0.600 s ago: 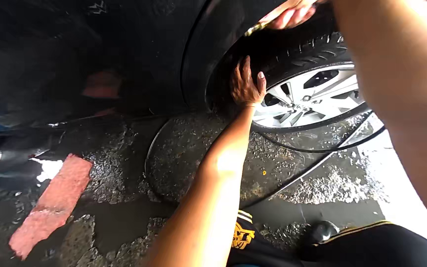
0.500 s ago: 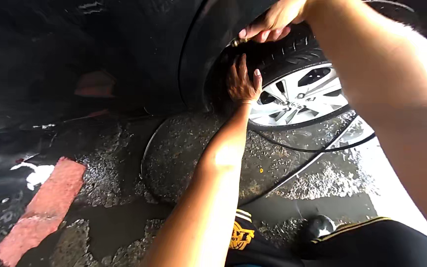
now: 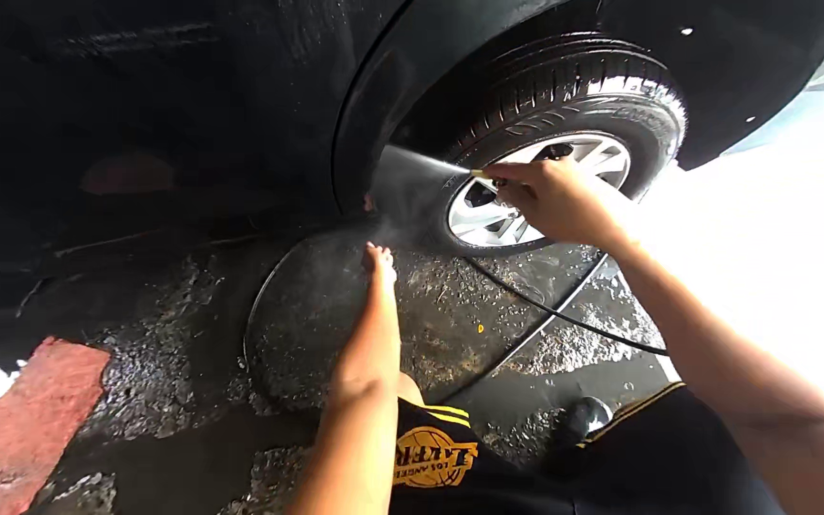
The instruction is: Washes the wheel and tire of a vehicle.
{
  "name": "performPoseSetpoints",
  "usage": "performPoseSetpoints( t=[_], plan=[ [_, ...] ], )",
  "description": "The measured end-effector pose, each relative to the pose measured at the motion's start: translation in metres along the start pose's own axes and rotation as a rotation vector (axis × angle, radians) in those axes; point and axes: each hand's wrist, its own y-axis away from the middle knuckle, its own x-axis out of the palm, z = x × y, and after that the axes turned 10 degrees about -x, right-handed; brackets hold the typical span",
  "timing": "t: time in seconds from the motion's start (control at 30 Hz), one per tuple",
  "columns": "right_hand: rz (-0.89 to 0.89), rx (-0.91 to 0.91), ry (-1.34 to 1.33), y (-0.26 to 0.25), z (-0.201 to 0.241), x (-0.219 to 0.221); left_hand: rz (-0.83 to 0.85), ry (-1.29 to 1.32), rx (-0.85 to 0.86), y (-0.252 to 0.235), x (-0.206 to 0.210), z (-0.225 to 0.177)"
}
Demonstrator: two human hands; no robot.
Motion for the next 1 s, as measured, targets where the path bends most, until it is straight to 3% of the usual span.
performPoseSetpoints(
  t=[0.13,0.3,0.4,0.5,0.57,0.67,0.73,0.87,1.0],
  plan=[
    [-0.091,0.051,0.084,0.022,0.040,-0.006,0.113,0.336,-0.024,-0.014,0.002,-0.057],
    [-0.043,0.045,0.097,0.025,0.067,-0.001,0.155,0.303,-0.143,-0.010,0.008,-0.058],
    [-0.013,0.001,0.086,0.037,0.082,0.007,0.121,0.389,-0.146,-0.008,0.012,-0.066],
    [-0.217,-0.065,0.072,0.060,0.080,-0.032,0.071,0.496,-0.078,0.002,0.015,-0.084],
    [-0.255,-0.110,0.083,0.068,0.083,-0.051,-0.019,0.502,-0.022,0.003,0.013,-0.092],
    [-0.026,-0.048,0.102,0.067,0.095,-0.030,-0.043,0.448,0.014,-0.017,0.004,-0.078],
    [0.117,0.023,0.171,0.060,0.099,-0.005,0.100,0.391,-0.012,-0.019,0.003,-0.064],
    [-0.010,0.058,0.258,0.066,0.081,-0.012,0.253,0.189,-0.174,-0.016,0.023,-0.043],
    [0.060,0.105,0.259,0.077,0.078,-0.021,0.264,-0.263,-0.096,-0.008,0.047,-0.035]
  ],
)
